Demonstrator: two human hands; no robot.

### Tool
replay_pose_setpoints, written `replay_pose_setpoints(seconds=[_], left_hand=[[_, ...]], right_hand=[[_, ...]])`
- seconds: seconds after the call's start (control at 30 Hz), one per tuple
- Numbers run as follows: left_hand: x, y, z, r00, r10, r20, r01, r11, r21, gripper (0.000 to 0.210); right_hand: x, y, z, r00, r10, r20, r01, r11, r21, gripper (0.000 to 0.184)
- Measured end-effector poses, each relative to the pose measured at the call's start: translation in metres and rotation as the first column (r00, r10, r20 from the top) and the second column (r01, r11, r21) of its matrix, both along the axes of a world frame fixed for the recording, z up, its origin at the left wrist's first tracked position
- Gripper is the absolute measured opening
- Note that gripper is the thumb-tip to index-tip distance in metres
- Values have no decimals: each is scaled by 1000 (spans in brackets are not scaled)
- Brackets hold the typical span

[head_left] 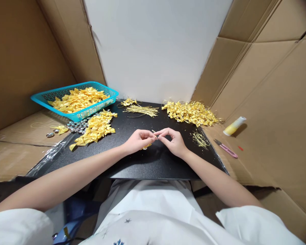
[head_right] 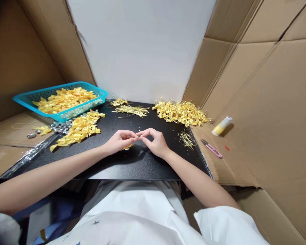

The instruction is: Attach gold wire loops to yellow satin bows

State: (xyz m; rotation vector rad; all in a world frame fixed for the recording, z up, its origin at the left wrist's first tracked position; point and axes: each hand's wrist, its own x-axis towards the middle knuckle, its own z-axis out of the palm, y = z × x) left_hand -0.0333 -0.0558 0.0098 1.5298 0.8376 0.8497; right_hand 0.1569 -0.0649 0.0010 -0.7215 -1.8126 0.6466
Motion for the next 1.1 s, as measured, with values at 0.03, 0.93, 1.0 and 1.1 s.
replay_pose_setpoints(seconds=[0.03,0.93,1.0,1.1], left_hand=[[0,0,0,1000,-11,-10,11,1000,2,34],[-1,-2,4,991,80,-107,-60,983,174,18],[-1,-1,4,995,62,-79,-50,987,153,19],[-2,0,4,999,19,-45,-14,994,109,25]], right_hand=[[0,0,0,1000,-1,4,1,1000,3,11],[0,-4,2,990,-48,134,30,990,139,10],[-1,-5,3,993,-46,107,31,991,132,10],[-1,-4,3,999,-1,50,0,1000,31,11]])
